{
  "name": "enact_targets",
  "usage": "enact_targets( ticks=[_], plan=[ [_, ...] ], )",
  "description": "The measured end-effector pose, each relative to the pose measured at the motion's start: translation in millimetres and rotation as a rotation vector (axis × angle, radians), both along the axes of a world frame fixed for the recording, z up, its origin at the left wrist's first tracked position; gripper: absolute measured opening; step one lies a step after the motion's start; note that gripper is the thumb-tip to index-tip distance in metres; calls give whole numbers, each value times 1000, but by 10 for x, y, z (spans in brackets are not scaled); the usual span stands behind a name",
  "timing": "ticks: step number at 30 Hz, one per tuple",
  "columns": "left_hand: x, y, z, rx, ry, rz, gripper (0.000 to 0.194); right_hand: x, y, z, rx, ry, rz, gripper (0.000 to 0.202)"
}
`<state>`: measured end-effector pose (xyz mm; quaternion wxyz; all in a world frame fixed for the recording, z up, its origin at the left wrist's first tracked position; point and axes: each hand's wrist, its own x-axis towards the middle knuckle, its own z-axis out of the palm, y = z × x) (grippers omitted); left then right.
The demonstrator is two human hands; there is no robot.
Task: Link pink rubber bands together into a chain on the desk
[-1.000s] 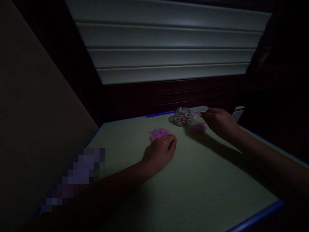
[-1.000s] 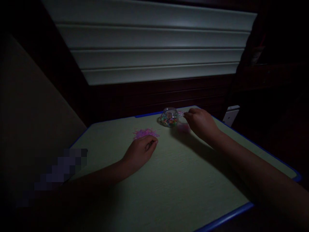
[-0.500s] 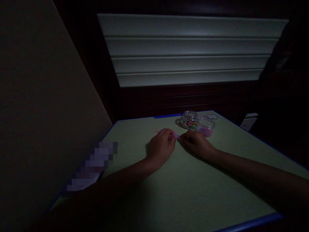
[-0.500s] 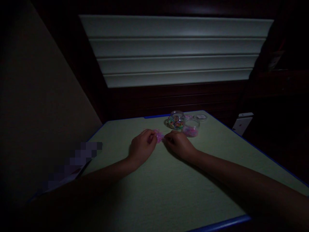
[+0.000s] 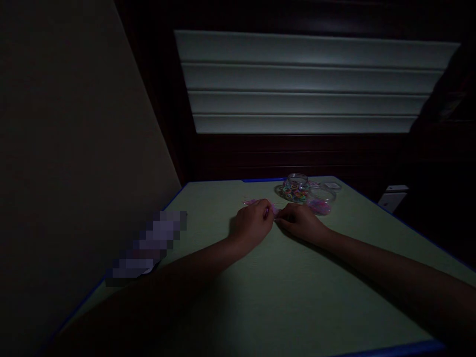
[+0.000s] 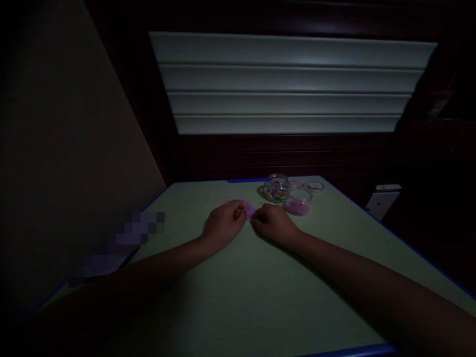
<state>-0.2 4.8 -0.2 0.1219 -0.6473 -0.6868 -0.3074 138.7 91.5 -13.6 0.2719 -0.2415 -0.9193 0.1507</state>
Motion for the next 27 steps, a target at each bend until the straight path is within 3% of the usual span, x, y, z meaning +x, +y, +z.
enact_targets(
  ticks=[9,18,27],
  plan=[
    [-66,73,-74,7,-80,-52,16,4,-75,11,97,-27,17,20],
    [-58,72,-80,-12,-59,-69,20,-14,38,-11,-16,143,-69,16],
    [-13,24,-29,-24,10,-146,26,-21,27,-9,-62,220,-61,15]
  ],
)
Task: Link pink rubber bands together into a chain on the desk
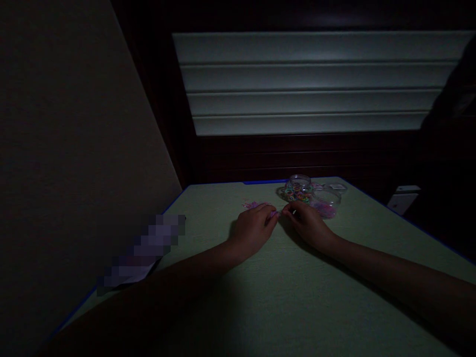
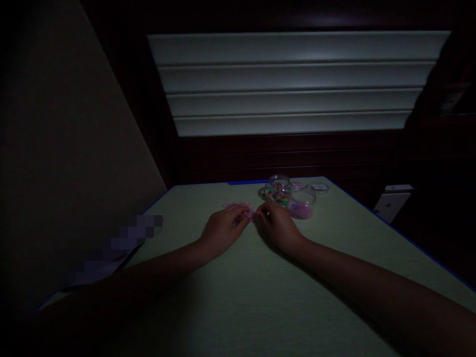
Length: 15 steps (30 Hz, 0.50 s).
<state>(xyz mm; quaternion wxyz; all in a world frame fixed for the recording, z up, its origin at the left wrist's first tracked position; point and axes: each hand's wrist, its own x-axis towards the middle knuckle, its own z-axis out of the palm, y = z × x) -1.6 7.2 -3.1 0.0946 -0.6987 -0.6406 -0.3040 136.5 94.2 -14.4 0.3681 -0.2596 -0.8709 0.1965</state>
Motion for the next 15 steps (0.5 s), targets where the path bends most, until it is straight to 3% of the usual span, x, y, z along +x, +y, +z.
enact_targets(
  ticks=[7,15],
  plan=[
    [6,-28,15,-36,-9,2,31,16,-27,17,-1,-13,13,14],
    [-5,-3,-3,-9,-32,-29,23,27,-54,35,12,-24,33,15]
  ],
)
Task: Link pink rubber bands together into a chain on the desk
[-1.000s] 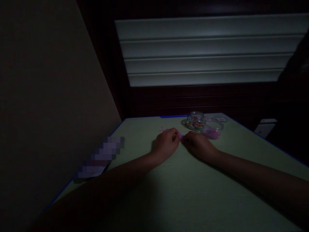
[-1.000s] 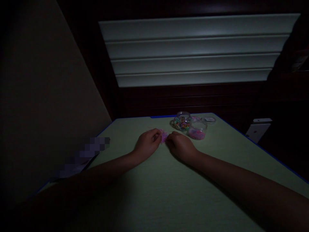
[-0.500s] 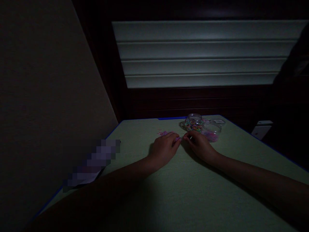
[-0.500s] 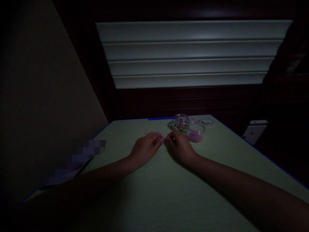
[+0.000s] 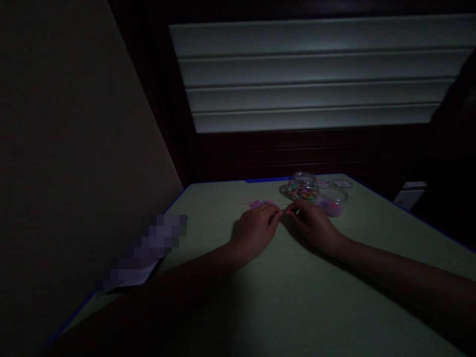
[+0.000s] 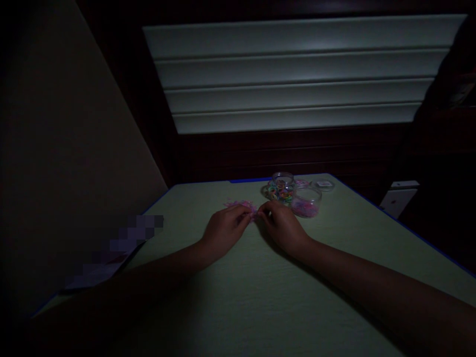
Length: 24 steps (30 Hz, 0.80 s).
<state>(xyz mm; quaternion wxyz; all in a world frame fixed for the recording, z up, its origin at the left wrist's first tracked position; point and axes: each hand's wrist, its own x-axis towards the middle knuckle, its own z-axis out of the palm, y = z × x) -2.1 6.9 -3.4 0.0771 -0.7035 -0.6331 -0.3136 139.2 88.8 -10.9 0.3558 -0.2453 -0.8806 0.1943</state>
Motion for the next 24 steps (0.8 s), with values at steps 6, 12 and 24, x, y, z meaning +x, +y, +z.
enact_targets(
  ticks=[6,12,24],
  plan=[
    [-25,21,-16,-21,-73,-26,23,-7,6,3,-20,18,3,15],
    [-51,56,-53,-32,-105,-37,22,-9,2,-7,-44,-15,24,16],
    [-7,18,1,41,-183,-39,15,-3,-19,86,-434,96,41,41]
  ],
)
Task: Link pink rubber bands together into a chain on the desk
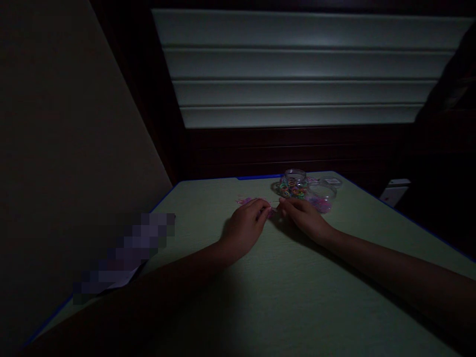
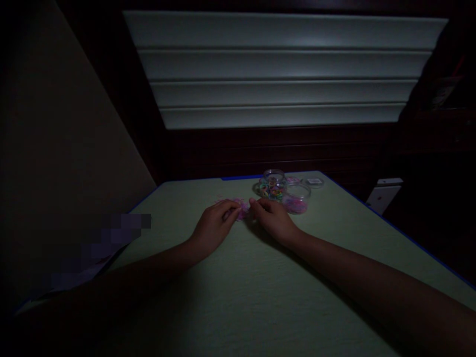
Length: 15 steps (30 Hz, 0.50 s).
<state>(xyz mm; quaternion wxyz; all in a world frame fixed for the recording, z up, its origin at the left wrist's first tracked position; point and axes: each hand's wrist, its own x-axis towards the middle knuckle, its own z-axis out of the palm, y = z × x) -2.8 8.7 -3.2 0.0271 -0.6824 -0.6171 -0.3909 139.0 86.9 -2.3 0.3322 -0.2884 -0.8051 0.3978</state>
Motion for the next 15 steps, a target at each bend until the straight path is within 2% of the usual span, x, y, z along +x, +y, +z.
enact_targets(
  ticks=[3,10,15],
  plan=[
    [9,-1,14,1,-9,-9,15,2,-2,26,-75,-5,42,43],
    [21,-11,17,-13,-4,-24,16,14,-22,34,-140,-6,137,41],
    [25,-7,19,-10,8,-29,16,18,3,14,-173,-11,135,36]
  ],
)
